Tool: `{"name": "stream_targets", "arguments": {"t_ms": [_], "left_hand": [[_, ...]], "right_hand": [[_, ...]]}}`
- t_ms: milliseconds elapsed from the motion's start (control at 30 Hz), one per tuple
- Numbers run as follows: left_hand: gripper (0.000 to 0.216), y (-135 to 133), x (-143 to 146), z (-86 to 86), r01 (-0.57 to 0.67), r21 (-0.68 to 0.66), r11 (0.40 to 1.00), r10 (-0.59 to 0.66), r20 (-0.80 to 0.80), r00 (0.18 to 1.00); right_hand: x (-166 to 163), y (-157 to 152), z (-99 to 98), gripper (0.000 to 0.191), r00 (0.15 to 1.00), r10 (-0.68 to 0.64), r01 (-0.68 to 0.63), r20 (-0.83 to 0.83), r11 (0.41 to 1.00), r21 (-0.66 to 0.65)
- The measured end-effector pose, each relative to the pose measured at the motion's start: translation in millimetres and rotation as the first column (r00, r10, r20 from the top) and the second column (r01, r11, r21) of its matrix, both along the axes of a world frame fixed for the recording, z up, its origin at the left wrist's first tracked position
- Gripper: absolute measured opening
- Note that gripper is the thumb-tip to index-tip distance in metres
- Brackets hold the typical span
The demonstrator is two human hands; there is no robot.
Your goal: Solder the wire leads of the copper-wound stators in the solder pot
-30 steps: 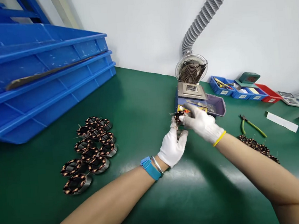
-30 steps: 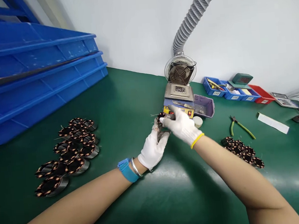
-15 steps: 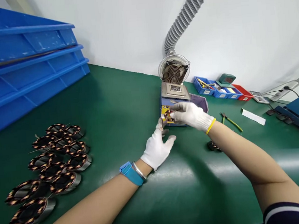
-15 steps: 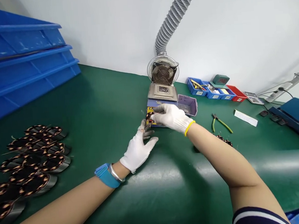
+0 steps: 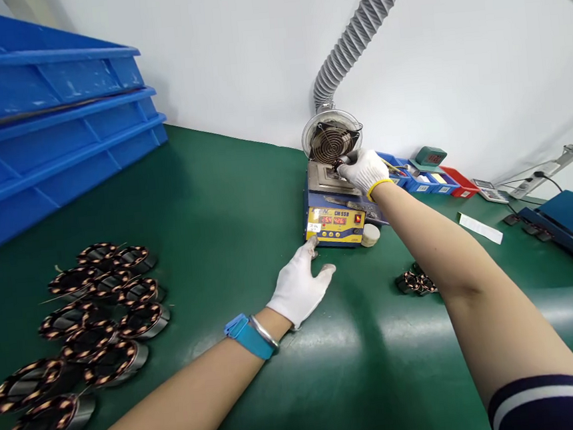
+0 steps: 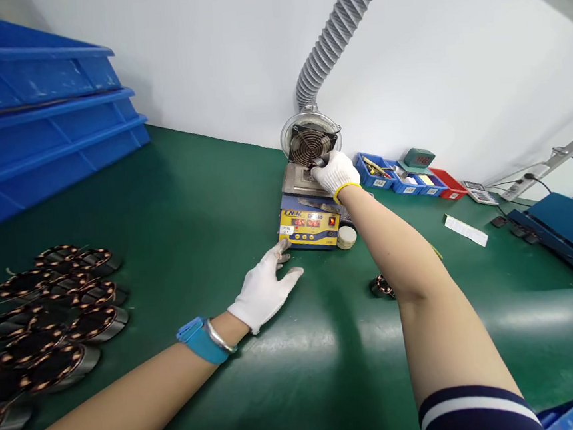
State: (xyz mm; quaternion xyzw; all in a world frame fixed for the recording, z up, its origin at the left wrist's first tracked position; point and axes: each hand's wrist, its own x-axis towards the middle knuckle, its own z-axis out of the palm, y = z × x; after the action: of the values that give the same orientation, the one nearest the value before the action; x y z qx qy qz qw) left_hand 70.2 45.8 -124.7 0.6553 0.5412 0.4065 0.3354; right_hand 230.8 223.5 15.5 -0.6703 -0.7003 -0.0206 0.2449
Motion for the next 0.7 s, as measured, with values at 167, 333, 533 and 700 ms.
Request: {"name": "stream_targets", "arguments": {"t_ms": [167,333,533,700], "left_hand": [[0.063,0.3,0.1,-0.1,0.003,0.008,1.000,-0.003,-0.012,1.000],[0.061,0.6,-0.3,-0.2,0.003,0.025,1.000,-0.003,-0.011,1.000],[0.061,1.7,0.0,-2.9,0.002,0.027,1.000,-0.002,-0.002,1.000],[0.062,1.7,0.1,-2.8,-0.001,0.019,1.000,0.001,-0.008,1.000]], "right_hand": [[-0.8,0.9,-4.8,0.027,0.999,-0.002,0.003,0.041,1.000,-0.026],[-1.4,-0.6,-2.7,0.028,0.997,0.013,-0.011,0.070,1.000,-0.028],[-0.7,0.6,2.8,0.030,0.998,0.021,-0.021,0.057,1.000,-0.015],[-1.5,1.1,2.4,0.031,0.998,0.005,-0.003,0.055,1.000,-0.031]]}}
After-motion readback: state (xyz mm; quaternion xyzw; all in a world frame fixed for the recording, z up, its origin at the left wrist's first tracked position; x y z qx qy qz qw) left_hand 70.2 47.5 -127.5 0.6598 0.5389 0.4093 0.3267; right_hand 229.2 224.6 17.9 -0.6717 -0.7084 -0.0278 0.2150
